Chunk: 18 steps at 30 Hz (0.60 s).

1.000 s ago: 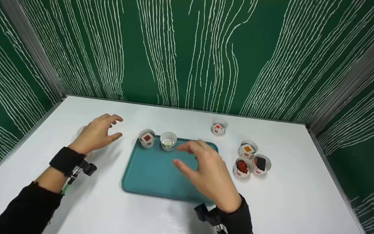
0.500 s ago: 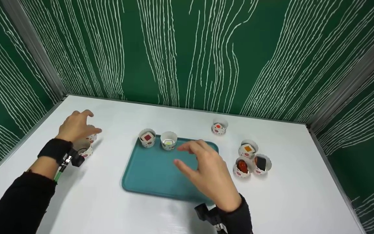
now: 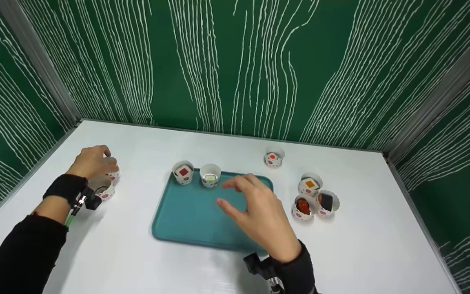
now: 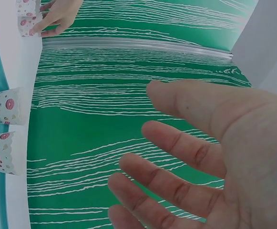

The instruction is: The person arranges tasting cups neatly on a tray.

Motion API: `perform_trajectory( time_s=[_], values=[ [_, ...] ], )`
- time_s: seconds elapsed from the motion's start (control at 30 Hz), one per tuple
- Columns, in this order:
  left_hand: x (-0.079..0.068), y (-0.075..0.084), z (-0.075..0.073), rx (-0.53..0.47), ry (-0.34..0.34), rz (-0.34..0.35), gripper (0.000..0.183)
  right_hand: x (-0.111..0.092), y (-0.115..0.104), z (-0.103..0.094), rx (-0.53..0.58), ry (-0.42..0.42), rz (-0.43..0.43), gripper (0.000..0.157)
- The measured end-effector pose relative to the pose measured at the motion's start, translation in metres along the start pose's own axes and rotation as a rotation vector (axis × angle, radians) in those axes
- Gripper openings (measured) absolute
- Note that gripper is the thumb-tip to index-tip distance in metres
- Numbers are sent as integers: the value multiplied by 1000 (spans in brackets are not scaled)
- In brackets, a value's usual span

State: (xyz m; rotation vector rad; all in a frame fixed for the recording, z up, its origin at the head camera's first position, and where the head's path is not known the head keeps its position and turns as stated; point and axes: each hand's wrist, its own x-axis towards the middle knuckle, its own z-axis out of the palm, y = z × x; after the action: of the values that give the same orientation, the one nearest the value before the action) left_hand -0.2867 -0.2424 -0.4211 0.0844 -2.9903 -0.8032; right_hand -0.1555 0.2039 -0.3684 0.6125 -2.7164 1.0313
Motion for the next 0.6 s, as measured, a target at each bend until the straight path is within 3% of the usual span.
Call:
perform_trajectory(
  time_s=[0.33, 0.6],
  values=[
    [0, 0, -3, 85, -102, 34, 42, 1, 4, -3, -8, 6, -6, 26],
    [5, -2, -2, 45, -79, 22, 39, 1, 7, -2, -8, 12, -9, 26]
  ],
)
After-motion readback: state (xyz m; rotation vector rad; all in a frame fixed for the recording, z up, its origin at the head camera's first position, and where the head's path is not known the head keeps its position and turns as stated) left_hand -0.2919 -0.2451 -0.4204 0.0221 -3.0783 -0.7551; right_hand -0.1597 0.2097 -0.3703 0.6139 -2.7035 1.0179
